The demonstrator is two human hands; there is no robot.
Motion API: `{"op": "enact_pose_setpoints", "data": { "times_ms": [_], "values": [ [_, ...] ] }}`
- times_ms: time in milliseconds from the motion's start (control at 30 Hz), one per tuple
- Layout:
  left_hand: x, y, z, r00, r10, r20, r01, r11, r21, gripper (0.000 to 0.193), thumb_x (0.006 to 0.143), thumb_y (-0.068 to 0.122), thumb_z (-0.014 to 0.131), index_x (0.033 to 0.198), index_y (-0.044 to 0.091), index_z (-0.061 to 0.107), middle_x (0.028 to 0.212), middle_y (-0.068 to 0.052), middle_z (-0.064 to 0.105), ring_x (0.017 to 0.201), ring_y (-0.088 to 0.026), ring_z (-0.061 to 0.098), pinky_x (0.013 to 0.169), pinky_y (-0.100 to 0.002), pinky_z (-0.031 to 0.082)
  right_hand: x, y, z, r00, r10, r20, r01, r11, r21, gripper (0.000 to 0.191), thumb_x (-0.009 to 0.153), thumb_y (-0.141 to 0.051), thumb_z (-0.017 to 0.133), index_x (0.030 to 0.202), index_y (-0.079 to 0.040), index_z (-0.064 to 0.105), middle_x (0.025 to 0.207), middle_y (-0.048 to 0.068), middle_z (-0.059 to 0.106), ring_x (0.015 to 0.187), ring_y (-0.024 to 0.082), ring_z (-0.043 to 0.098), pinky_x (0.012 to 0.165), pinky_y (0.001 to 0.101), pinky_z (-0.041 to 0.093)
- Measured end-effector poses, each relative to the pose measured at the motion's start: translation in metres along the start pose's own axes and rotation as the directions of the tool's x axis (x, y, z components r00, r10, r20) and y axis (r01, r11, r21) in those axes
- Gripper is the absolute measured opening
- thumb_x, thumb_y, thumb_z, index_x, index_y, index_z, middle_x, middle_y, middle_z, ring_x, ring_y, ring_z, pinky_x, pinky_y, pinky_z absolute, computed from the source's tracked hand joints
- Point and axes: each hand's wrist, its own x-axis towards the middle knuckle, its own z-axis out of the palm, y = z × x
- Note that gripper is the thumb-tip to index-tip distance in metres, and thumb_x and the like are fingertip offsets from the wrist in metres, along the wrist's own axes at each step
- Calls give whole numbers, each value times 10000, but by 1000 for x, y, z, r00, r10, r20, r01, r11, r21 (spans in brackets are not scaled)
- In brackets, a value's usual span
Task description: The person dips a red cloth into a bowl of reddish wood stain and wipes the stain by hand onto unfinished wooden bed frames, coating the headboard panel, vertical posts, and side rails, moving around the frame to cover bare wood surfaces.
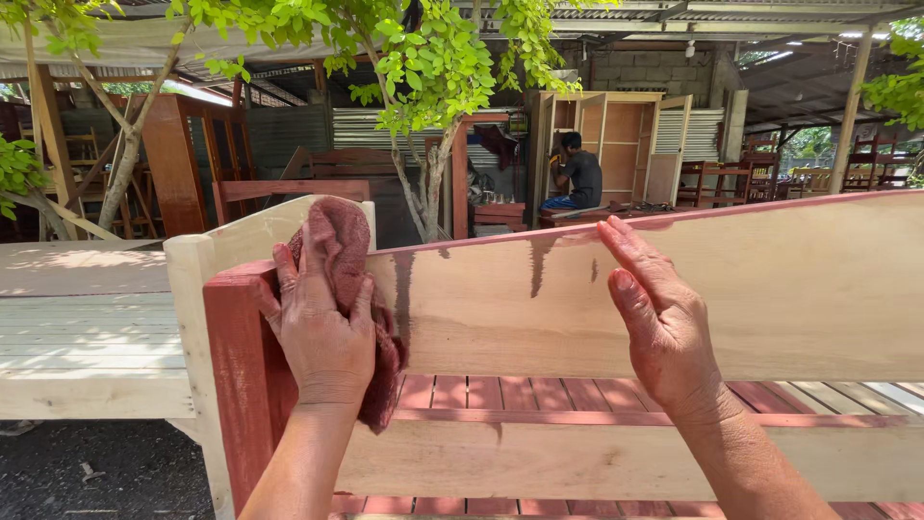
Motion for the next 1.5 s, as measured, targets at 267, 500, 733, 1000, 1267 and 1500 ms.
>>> {"op": "enact_pose_setpoints", "data": {
  "times_ms": [267, 500, 733, 1000, 1267, 1500],
  "values": [
    [-25, 56, 67, 935, -296, -197, 297, 954, -24, 577, 921, 251, 734, 1473, 169, 587, 1626, -114, 481, 1544, -357, 362, 1237, -598, 188, 23, 80, -76, 957, -270, -110, 202, 887, -416, 422, 1115, -286, 489, 1438, -42, 611, 1476, 198, 611, 1477, 380, 487, 1236, 470, 360],
    [-73, 225, 131, 992, -116, -48, 111, 989, -95, 612, 946, 189, 645, 1537, 162, 490, 1652, -173, 392, 1552, -357, 322, 1229, -600, 160, 18, 111, -65, 889, -404, -217, 349, 903, -251, 448, 1143, -252, 431, 1476, 23, 552, 1500, 192, 591, 1480, 377, 513, 1281, 467, 349],
    [-73, 175, 98, 912, 362, 194, -365, 931, -18, 644, 878, 95, 596, 1490, 294, 567, 1604, -127, 472, 1494, -311, 417, 1236, -556, 181, 20, 101, -51, 894, -355, -273, 251, 902, -351, 419, 1093, -166, 494, 1445, 42, 581, 1489, 205, 602, 1449, 400, 534, 1263, 485, 355],
    [-31, 9, 37, 995, -47, -85, 67, 968, 240, 683, 865, -55, 550, 1532, 72, 477, 1526, -195, 514, 1453, -427, 430, 1183, -555, 295, 22, 93, -47, 865, -394, -310, 266, 884, -384, 391, 1000, -111, 522, 1333, 74, 611, 1370, 227, 627, 1357, 420, 556, 1204, 502, 381],
    [-81, -31, 41, 970, -200, -140, 231, 937, 263, 809, 752, -66, 560, 1538, -22, 372, 1487, -287, 485, 1385, -479, 435, 1177, -570, 303, 21, 90, -46, 865, -388, -318, 230, 870, -437, 294, 1039, -85, 541, 1269, 42, 673, 1323, 205, 664, 1361, 410, 581, 1223, 493, 414],
    [-124, -23, 37, 890, -382, -250, 421, 898, 125, 565, 920, -23, 606, 1469, 36, 488, 1372, -214, 608, 1326, -414, 535, 1154, -521, 397, 17, 95, -48, 867, -398, -300, 229, 854, -468, 301, 1015, -57, 566, 1278, 29, 684, 1329, 206, 672, 1360, 409, 589, 1200, 470, 422]
  ]
}}
